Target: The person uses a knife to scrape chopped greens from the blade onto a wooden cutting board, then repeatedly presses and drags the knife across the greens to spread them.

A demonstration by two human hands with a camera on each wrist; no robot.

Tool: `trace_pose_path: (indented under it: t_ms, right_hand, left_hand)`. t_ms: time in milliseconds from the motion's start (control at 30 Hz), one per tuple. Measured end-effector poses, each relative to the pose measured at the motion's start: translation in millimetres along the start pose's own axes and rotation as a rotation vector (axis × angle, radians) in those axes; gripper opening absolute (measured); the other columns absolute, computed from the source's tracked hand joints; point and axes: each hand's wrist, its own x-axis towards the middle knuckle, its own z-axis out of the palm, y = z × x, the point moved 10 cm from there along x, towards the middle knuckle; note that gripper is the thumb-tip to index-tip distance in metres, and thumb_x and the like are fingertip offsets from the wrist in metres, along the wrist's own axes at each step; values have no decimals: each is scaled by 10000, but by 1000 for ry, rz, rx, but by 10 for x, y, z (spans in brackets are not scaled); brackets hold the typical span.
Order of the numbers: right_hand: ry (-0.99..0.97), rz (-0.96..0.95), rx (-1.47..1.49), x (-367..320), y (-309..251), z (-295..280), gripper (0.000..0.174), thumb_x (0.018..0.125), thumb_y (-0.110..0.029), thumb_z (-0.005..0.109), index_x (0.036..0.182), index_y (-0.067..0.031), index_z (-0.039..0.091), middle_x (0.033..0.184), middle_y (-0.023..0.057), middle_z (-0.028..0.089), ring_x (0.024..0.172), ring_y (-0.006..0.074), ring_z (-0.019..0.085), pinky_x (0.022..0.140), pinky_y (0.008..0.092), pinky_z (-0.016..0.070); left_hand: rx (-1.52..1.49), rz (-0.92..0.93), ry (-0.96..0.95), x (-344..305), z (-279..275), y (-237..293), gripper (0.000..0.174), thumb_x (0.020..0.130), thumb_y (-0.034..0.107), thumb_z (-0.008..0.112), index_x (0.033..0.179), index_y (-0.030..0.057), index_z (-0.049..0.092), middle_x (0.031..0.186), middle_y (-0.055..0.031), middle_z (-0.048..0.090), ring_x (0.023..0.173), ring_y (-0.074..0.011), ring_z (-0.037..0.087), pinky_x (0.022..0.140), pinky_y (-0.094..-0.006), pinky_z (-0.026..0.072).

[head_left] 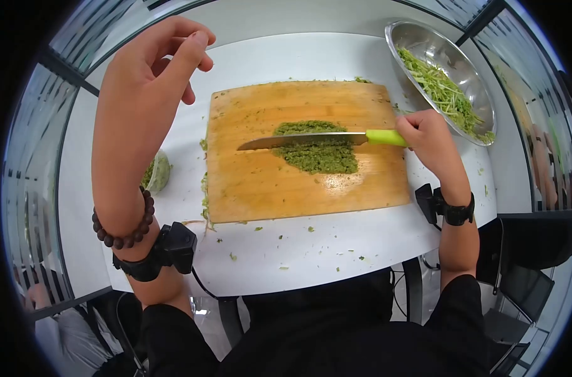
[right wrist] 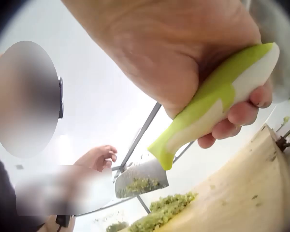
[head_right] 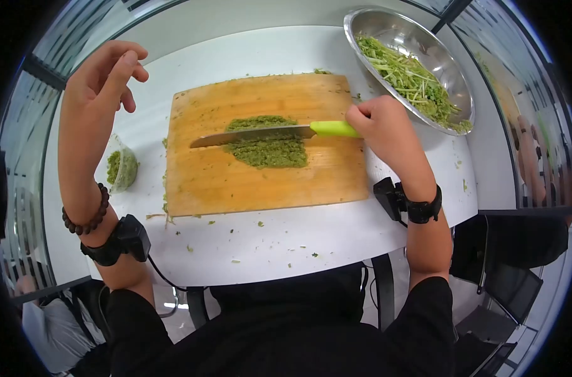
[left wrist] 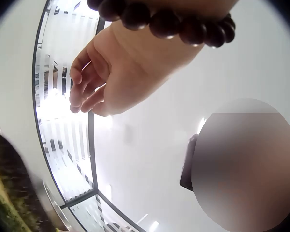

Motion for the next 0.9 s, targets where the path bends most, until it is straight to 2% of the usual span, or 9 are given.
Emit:
trace_pose_path:
  t_ms: [100,200,300,400,600,700,800,900]
  right_hand:
    - [4,44,190,19,76,48,377,929,-192,570,695,96,505,536,77,419,496,111,438,508,318,395]
    - [-10,-35,-113,51,74,48,399,950,-206,561,696,99,517,527,78,431,502,111,456,510,309,402]
    - [-28,47,216,36,117,75,422,975,-218,548,697,99,516,532,69,441,500,115,441,509,316,397]
    - [-10,-23,-40,32,94,67,439,990,-223,540,692,98,513,541,58,441,503,120,437,514,318,400]
    - [28,49,222,2,97,43,441,991,-224,542,691,97,507,545,58,439,499,121,429,510,330,389]
    - [58,-68,-75,20,88,-44,444,996,-233,540,702,100,510,546,59,445,497,121,431,505,331,388]
    - [28,57,162,20,149,-21,447,1001,-240,541,714,101,516,550,62,455,498,126,440,507,327,393]
    - [-7,-18,-30,-17,49,47,451,1003,-244,545,714,101,516,537,62,451,490,131,453,509,327,400]
  left_hand:
    - [-10,7,-7,1,15,-19,301,1003,337,565,1056,70,693,826,-3,651,628,-60,522,586,-205,382]
    - [-6,3,-18,-9,40,-15,290,1007,327,566,1053,70,692,820,-3,650,629,-59,523,581,-202,390]
    - [-16,12,-32,-9,73,-8,281,1010,318,569,1051,69,692,812,-3,646,630,-59,524,576,-199,402]
    - [-27,17,-30,-22,86,-2,274,1014,308,570,1052,65,691,804,-4,641,631,-59,524,577,-198,417]
    - [-39,24,-58,-16,127,-2,264,1019,286,562,1034,54,688,791,-5,631,638,-58,520,584,-199,433]
    - [-39,26,-70,-6,136,6,264,1021,280,557,1013,51,689,781,-3,625,640,-57,519,584,-200,431]
    - [-28,36,-71,-4,136,5,264,1023,276,553,995,50,689,772,-1,621,638,-57,517,583,-202,429]
    - [-40,36,-70,-7,141,-10,263,1022,275,554,991,52,690,770,-1,621,636,-57,517,582,-204,427]
